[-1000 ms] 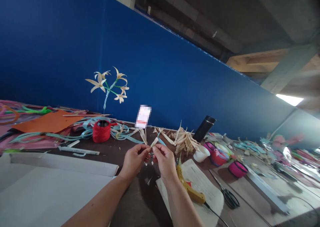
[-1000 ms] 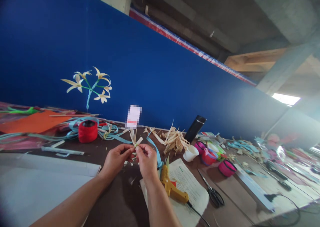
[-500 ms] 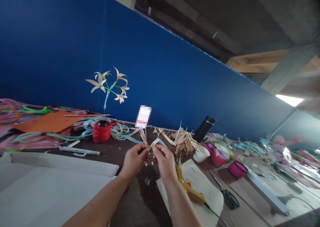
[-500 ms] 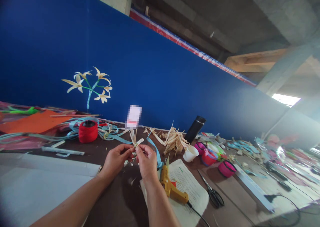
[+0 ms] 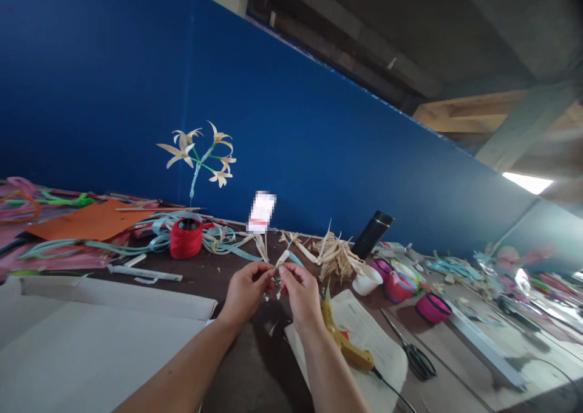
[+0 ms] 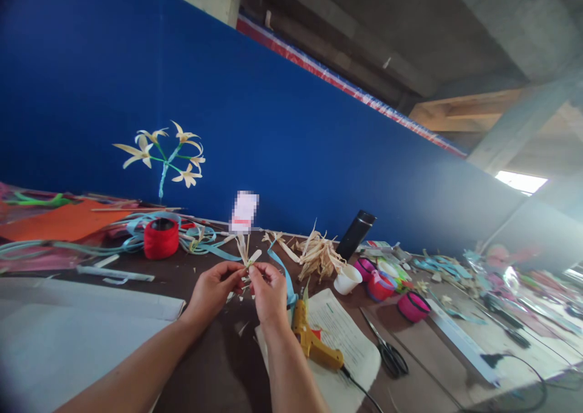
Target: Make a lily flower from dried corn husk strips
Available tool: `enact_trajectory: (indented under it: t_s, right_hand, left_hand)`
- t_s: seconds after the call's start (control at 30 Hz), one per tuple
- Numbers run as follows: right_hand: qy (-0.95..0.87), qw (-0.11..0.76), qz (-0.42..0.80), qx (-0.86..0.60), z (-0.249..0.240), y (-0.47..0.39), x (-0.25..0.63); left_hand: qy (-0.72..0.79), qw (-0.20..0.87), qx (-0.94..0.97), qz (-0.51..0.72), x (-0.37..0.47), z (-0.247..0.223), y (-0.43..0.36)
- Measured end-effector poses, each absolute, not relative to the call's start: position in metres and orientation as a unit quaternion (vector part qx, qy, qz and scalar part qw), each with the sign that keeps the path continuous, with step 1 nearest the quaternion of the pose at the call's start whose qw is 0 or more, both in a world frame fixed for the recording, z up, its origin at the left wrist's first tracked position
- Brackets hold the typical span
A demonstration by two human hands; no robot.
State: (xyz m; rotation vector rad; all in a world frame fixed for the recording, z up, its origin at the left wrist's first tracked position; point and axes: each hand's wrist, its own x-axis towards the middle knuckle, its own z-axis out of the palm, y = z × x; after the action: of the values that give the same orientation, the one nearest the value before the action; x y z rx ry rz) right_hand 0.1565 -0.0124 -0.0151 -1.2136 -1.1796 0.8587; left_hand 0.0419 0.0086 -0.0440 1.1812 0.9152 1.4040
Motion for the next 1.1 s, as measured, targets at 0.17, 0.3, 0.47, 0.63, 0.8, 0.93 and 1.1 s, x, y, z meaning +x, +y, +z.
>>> enact_trajectory:
  t_s: [0.17, 0.3, 0.47, 0.63, 0.8, 0.93, 1.1]
  right_hand:
    - [-0.509, 0.581, 0.367, -0.518, -0.017, -0.011, 0.157]
    - [-0.51, 0.58, 0.367, -0.518, -0.018, -0.011, 0.157]
    - [-0.521, 0.579, 0.363, -0.511, -0.017, -0.013, 0.158]
    - [-0.523, 0.578, 0.361, -0.512, -0.015, -0.013, 0.158]
    - [-0.533, 0.577, 0.351, -0.51, -0.016, -0.012, 0.158]
    - [-0.541, 0.576, 0.341, -0.509, -0.017, -0.011, 0.159]
    - [-0.541, 0.571, 0.331, -0.521, -0.016, -0.011, 0.159]
  left_hand:
    - [0.382, 0.517, 0.494, 0.585, 0.042, -0.043, 0.008]
    - [0.384, 0.519, 0.488, 0.587, 0.042, -0.041, 0.007]
    - [0.393, 0.533, 0.469, 0.585, 0.041, -0.034, 0.005]
    - [0.381, 0.561, 0.445, 0.585, 0.042, -0.031, 0.004]
    - [0.368, 0.561, 0.448, 0.592, 0.042, -0.034, 0.004]
    - [0.382, 0.533, 0.469, 0.592, 0.041, -0.037, 0.004]
    - [0.384, 0.489, 0.492, 0.609, 0.042, -0.039, 0.003]
